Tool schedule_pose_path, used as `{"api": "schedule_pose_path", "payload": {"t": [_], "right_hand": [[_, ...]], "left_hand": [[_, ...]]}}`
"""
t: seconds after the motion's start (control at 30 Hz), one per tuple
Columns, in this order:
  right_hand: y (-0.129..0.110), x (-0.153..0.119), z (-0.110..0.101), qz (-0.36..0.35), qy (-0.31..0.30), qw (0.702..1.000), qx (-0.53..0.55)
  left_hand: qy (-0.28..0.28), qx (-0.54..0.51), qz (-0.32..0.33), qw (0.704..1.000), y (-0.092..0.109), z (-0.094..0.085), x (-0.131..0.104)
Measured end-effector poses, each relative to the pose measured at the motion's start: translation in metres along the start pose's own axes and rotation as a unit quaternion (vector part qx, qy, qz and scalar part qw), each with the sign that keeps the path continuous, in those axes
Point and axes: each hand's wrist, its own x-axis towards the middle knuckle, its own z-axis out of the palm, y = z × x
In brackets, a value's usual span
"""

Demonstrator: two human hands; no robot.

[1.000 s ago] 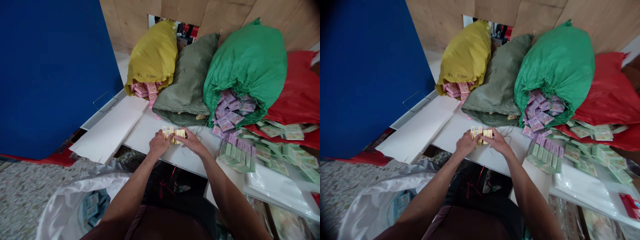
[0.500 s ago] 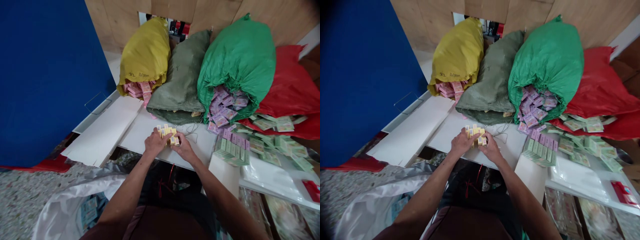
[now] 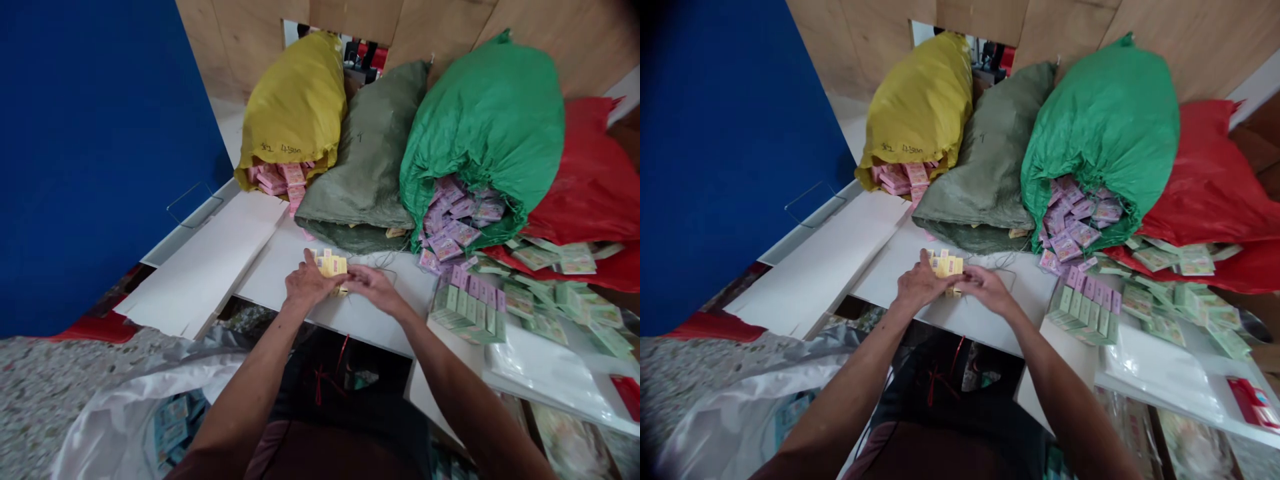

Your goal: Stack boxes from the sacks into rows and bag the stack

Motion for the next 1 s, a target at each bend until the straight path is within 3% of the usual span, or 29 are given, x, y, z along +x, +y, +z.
{"api": "schedule_pose_path", "payload": {"t": [0.1,0.2,0.27,0.37,0.5,0.57,0.67,0.83,0.9,1.0], "right_hand": [[-0.007,0.031,-0.039,-0.018,0.082,0.974,-0.210],[-0.014,0.070,-0.069,-0.073,0.045,0.875,-0.476],[-0.017,0.092,-0.086,-0.088,0.014,0.800,-0.593],[-0.017,0.115,-0.110,-0.071,0.034,0.735,-0.674],[-0.020,0.120,-0.138,-0.007,0.047,0.685,-0.727],[-0.029,0.111,-0.144,0.003,0.052,0.675,-0.736],[-0.052,0.086,-0.134,0.000,0.100,0.707,-0.700],[-0.067,0.032,-0.070,0.067,0.190,0.837,-0.509],[-0.057,0.013,-0.037,0.089,0.176,0.884,-0.424],[-0.036,-0.005,0.000,0.083,0.102,0.947,-0.292]], "left_hand": [[0.005,-0.018,-0.001,1.000,-0.003,0.003,0.000],[0.012,-0.020,-0.002,1.000,-0.003,0.003,-0.001],[0.006,-0.019,-0.005,1.000,-0.001,0.002,-0.003],[0.000,-0.020,-0.006,1.000,0.000,0.000,-0.005],[0.003,-0.024,-0.008,1.000,0.000,-0.001,-0.007],[-0.002,-0.027,-0.010,1.000,-0.001,-0.001,-0.007],[-0.009,-0.032,-0.007,0.999,-0.002,-0.001,-0.005],[-0.005,-0.030,-0.008,1.000,-0.003,0.003,-0.001],[-0.003,-0.024,-0.004,1.000,-0.005,0.004,0.000],[-0.008,-0.024,0.014,1.000,-0.011,0.000,0.000]]}}
